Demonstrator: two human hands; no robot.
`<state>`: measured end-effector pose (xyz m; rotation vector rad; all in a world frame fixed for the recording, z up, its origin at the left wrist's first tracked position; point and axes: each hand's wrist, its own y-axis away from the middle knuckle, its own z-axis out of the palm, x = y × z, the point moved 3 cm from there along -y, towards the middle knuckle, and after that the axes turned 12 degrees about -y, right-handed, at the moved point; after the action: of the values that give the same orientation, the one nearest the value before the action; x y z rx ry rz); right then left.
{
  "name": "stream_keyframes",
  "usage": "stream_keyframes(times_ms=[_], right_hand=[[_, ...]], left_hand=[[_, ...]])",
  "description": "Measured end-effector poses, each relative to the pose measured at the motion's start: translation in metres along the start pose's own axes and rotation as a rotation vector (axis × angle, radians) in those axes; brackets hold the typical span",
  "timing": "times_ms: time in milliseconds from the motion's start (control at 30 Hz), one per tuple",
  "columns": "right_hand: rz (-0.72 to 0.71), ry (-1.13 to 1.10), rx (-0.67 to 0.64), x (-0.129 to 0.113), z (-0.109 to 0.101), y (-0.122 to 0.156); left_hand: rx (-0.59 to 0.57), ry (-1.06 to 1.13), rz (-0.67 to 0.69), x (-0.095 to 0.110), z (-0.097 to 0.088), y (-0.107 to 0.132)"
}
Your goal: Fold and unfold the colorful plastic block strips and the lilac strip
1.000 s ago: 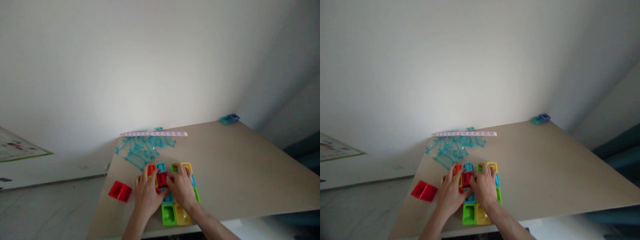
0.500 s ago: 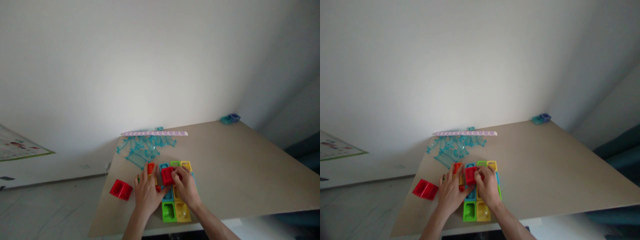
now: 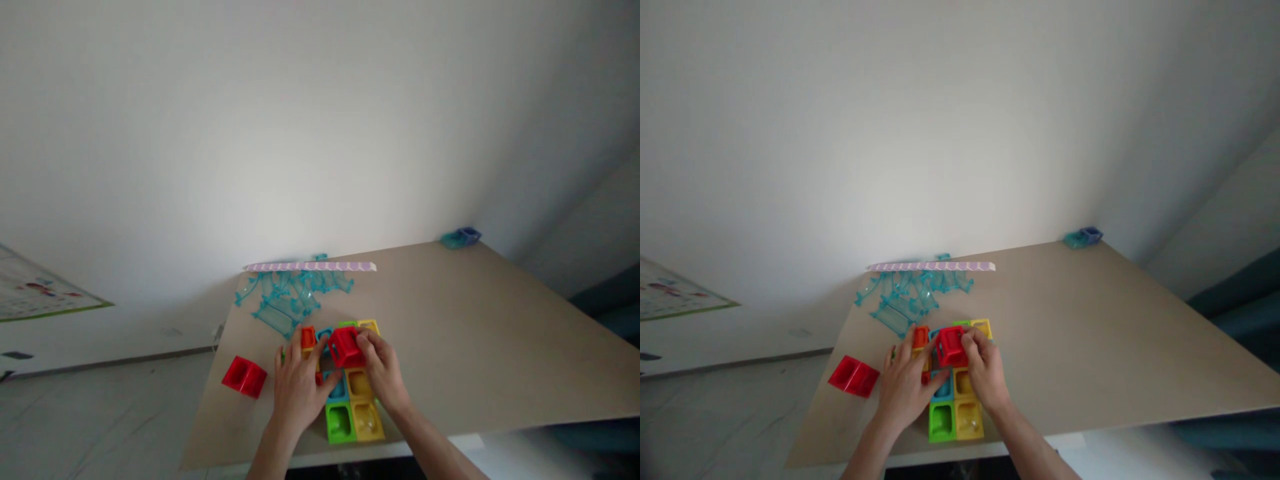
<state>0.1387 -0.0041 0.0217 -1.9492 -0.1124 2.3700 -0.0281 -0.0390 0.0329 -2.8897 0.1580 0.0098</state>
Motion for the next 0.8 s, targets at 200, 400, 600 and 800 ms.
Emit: stream_keyframes(times_ms=[200, 400, 600, 800], right_hand=[[0.019, -0.075, 0.097, 0.006, -0.005, -0.001], [0.023, -0.117, 0.096, 0.001, -0.002, 0.002], [0.023, -0.165, 0.121, -0.014, -0.001, 0.004], [0.134, -0.432, 0.202, -0.018, -0.003, 0.008]], left_hand=[[0.362, 0.195, 0.122, -0.003, -0.019, 0.019], [0.734, -0.002, -0.511, -0.049, -0.035, 0.062], [0.393, 0.554, -0.885, -0.108, 0.009, 0.076], [0.448, 0.677, -1.048, -0.106, -0.012, 0.079]])
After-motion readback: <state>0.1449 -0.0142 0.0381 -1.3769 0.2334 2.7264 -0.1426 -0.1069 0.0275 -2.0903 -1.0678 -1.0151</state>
